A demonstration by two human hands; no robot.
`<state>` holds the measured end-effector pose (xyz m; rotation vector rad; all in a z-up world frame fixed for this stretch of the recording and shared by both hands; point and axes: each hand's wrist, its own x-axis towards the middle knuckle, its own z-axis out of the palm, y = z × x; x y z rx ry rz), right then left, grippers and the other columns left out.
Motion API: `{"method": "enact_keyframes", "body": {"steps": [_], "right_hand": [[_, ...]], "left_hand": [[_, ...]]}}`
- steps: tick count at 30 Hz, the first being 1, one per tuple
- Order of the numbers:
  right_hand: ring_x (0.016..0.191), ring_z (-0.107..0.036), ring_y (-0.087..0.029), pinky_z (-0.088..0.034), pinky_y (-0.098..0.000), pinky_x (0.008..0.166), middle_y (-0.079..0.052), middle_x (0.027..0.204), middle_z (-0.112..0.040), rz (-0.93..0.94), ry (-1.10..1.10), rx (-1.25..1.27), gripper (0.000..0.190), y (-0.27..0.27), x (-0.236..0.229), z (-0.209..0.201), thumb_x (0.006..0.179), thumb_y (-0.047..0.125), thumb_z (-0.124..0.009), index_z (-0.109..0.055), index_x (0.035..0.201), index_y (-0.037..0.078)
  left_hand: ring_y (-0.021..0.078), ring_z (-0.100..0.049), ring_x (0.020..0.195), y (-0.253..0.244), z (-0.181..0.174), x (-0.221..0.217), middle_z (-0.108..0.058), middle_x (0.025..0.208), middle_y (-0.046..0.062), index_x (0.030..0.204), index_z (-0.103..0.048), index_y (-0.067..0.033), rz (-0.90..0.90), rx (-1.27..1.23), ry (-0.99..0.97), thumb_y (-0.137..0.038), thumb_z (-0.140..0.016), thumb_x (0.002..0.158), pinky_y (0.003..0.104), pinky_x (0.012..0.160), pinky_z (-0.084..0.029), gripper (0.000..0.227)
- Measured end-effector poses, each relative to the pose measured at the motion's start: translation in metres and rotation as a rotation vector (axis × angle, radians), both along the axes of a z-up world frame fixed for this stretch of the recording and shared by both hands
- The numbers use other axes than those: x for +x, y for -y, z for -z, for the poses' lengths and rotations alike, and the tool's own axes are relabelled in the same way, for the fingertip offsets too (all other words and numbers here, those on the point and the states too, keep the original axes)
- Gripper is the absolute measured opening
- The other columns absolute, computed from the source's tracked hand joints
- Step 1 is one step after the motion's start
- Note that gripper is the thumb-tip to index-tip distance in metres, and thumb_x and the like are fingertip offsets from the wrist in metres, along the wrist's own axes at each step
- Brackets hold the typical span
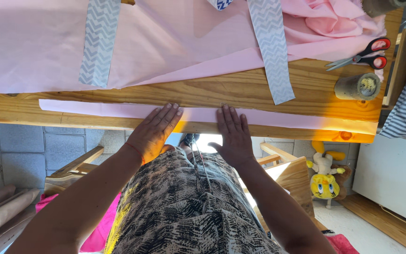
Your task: The person folds and smooths a long pink strip of fabric on a wooden table, aligning its edges and applying pressure by hand.
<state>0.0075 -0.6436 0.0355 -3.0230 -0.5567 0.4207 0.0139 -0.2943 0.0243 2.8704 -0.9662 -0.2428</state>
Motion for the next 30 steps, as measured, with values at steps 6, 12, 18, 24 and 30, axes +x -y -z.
{"method": "enact_keyframes", "body": {"steps": [6,12,18,24,30], "right_hand": [[0.186,-0.022,-0.03,-0.011,-0.0565,0.15,-0.007,0.204,-0.022,-0.062,0.133,0.014,0.147,-0.02,-0.009,0.014,0.08,0.083,-0.089,-0.023,0.196,0.02],[0.185,-0.026,-0.031,-0.012,-0.0583,0.15,-0.008,0.202,-0.027,-0.058,0.198,0.06,0.145,-0.028,-0.014,0.026,0.079,0.075,-0.094,-0.027,0.195,0.019],[0.185,-0.027,-0.031,-0.011,-0.0574,0.151,-0.008,0.201,-0.03,-0.037,0.197,0.058,0.142,-0.031,-0.015,0.027,0.081,0.075,-0.092,-0.027,0.195,0.019],[0.184,-0.028,-0.033,-0.013,-0.0587,0.151,-0.011,0.2,-0.032,-0.021,0.172,0.082,0.144,-0.031,-0.015,0.022,0.077,0.077,-0.091,-0.032,0.193,0.015],[0.184,-0.029,-0.033,-0.018,-0.0591,0.151,-0.01,0.201,-0.031,-0.029,0.213,0.042,0.141,-0.033,-0.017,0.026,0.078,0.073,-0.095,-0.035,0.191,0.014]], "left_hand": [[0.0321,-0.023,0.186,-0.029,-0.006,-0.003,-0.026,0.201,0.012,0.194,-0.021,-0.0142,0.0,0.025,0.034,-0.076,-0.093,0.072,0.048,0.153,-0.018,0.154],[0.0334,-0.023,0.186,-0.059,-0.005,0.0,-0.025,0.201,0.013,0.195,-0.018,-0.0143,0.009,0.023,0.016,-0.076,-0.089,0.075,0.049,0.153,-0.018,0.152],[0.0431,-0.027,0.182,-0.045,-0.016,-0.001,-0.026,0.198,0.022,0.194,-0.017,-0.0077,-0.047,-0.05,-0.106,-0.081,-0.102,0.065,0.057,0.149,-0.025,0.17],[0.0454,-0.031,0.182,0.067,-0.01,0.017,-0.037,0.194,0.025,0.189,-0.03,-0.0034,0.151,-0.266,-0.068,-0.101,-0.075,0.068,0.058,0.15,-0.025,0.162],[0.039,-0.019,0.187,0.081,0.008,0.02,-0.023,0.2,0.023,0.193,-0.018,-0.004,0.183,-0.14,0.028,-0.105,-0.065,0.066,0.051,0.154,-0.014,0.169]]}}
